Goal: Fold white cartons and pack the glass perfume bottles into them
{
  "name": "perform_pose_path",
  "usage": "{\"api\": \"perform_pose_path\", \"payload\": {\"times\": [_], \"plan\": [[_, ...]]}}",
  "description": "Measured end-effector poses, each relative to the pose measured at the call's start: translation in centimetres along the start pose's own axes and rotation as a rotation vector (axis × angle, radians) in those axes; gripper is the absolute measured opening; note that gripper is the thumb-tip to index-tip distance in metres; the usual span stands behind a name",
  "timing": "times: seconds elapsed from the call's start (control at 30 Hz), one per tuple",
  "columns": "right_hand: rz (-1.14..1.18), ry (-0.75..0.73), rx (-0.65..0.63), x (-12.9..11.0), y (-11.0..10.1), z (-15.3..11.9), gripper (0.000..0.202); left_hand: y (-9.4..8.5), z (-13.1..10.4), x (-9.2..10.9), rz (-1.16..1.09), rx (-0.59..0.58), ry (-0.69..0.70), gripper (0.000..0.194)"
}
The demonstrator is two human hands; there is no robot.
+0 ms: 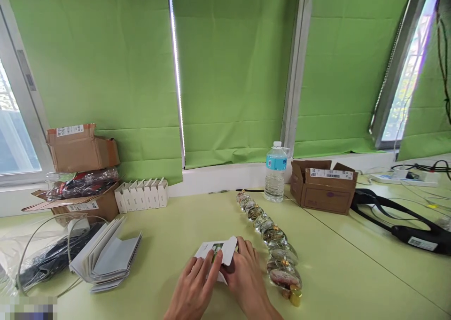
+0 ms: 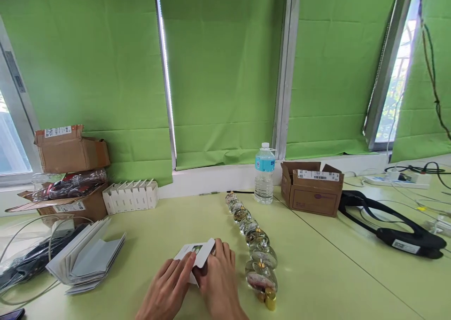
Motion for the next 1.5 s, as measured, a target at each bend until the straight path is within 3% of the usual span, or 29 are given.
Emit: {"api": "perform_pose_path", "payload": {"times": [0.13,0.3,0.5,0.67,0.83,1.03,1.27,1.5], "plan": [[0.081,0.035,-0.014,0.3,0.4,0.1,0.01,0.0,0.1,0.0,-0.025,-0.046,-0.001,0.048],[0.352,0.031,-0.27,0.4,1.3,0.7,0.025,-0.1,0.0,0.1,-0.017,-0.016,0.015,0.045],[0.592,0.012,-0.311,0.4,1.9,0.9,0.03,0.1,-0.4,0.0,-0.007,-0.028,0.018,0.044],[0.561,0.054,-0.267,0.6,2.3,0.8,0.024,-0.2,-0.3,-0.1,0.006,-0.054,0.03,0.04],[0.536,0.037,-0.323,1.1,3.1,1.0,0.024,-0.3,-0.3,-0.2,-0.037,-0.072,0.016,0.039],[0.456,0.04,-0.296,1.2,3.8,1.4,0.021,0.4,-0.4,-0.4,-0.087,-0.036,-0.033,0.038],[0.267,0.035,-0.147,0.0,2.0,2.1,0.004,0.6,-0.3,-0.7,-0.072,-0.098,-0.149,0.042],[0.139,0.041,-0.177,-1.1,0.0,3.4,0.012,0.5,-0.4,-2.0,-0.141,-0.096,-0.317,0.043]]}}
Point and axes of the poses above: each hand's wrist, its own z-axis towards the middle knuckle, its own y-axis out of the palm, x = y × z, the point moved 3 cm from there along z, towards the middle knuckle, and after that the axes turned 12 degrees about y, right-handed, at the moved point
